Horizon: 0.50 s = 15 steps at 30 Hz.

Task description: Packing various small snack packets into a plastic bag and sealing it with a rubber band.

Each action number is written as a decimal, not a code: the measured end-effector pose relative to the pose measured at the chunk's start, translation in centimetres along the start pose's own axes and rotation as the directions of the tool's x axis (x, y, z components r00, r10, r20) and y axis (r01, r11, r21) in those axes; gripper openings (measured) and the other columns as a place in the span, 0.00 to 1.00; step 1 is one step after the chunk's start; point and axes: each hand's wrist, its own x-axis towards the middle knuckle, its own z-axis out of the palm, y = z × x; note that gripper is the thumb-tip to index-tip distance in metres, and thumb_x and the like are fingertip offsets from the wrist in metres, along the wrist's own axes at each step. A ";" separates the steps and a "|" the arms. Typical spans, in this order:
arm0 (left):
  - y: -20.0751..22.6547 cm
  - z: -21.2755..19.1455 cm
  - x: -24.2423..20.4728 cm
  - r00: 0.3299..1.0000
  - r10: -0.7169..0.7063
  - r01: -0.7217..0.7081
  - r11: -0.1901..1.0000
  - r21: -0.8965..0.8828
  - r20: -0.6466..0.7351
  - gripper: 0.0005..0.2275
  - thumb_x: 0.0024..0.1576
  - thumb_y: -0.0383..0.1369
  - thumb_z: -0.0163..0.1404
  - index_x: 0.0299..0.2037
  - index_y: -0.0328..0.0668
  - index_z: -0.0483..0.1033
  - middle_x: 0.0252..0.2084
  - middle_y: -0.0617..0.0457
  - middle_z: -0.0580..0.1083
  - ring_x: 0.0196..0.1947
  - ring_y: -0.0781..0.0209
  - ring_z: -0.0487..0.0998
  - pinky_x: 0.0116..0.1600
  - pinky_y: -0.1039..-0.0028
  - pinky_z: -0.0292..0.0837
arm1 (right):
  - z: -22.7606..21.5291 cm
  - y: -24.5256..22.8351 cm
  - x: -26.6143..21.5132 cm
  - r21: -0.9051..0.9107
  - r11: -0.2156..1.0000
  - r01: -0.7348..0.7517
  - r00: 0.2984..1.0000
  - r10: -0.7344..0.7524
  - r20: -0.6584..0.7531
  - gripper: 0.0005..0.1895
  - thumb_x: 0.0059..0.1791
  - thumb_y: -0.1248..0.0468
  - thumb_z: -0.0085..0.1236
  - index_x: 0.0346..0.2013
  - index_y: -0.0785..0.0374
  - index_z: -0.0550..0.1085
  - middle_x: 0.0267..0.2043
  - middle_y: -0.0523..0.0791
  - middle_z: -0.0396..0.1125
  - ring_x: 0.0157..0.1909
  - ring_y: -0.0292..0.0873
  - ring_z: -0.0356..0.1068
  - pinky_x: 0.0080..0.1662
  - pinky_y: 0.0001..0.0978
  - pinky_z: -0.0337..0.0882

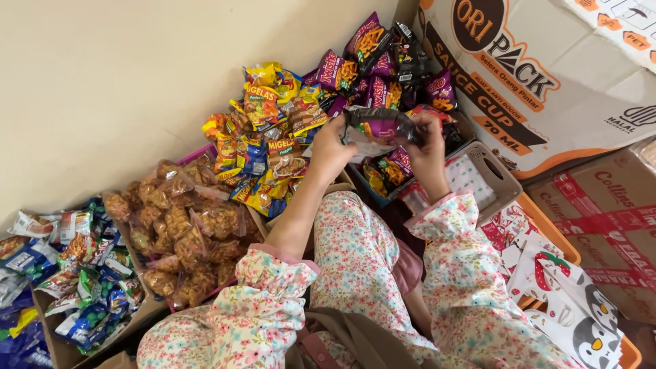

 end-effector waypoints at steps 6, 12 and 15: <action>-0.1 -3.1 -1.1 0.995 0.021 -0.037 0.986 -0.162 -0.101 0.29 0.47 0.20 0.50 0.63 0.45 0.73 0.58 0.36 0.72 0.61 0.28 0.71 0.66 0.50 0.66 | 0.0 2.0 -0.2 -0.309 0.948 0.079 0.982 -0.021 0.187 0.27 0.40 0.78 0.70 0.49 0.59 0.71 0.39 0.49 0.67 0.43 0.55 0.73 0.45 0.48 0.73; -1.6 -3.5 -1.2 0.980 0.192 -0.192 0.981 0.019 -0.044 0.35 0.44 0.14 0.50 0.64 0.54 0.72 0.59 0.38 0.72 0.61 0.31 0.72 0.68 0.51 0.67 | 3.8 0.0 0.0 -0.319 0.938 0.135 0.907 0.013 0.421 0.33 0.34 0.78 0.71 0.50 0.64 0.66 0.43 0.57 0.67 0.45 0.69 0.71 0.47 0.61 0.71; -0.3 -5.3 -2.2 0.975 0.221 -0.216 0.971 0.099 -0.038 0.34 0.45 0.14 0.51 0.65 0.52 0.72 0.60 0.38 0.70 0.62 0.31 0.71 0.68 0.50 0.67 | 7.5 -4.2 1.2 -0.563 0.825 -0.049 0.812 0.362 0.459 0.35 0.43 0.68 0.69 0.58 0.54 0.58 0.47 0.58 0.71 0.51 0.67 0.72 0.53 0.61 0.72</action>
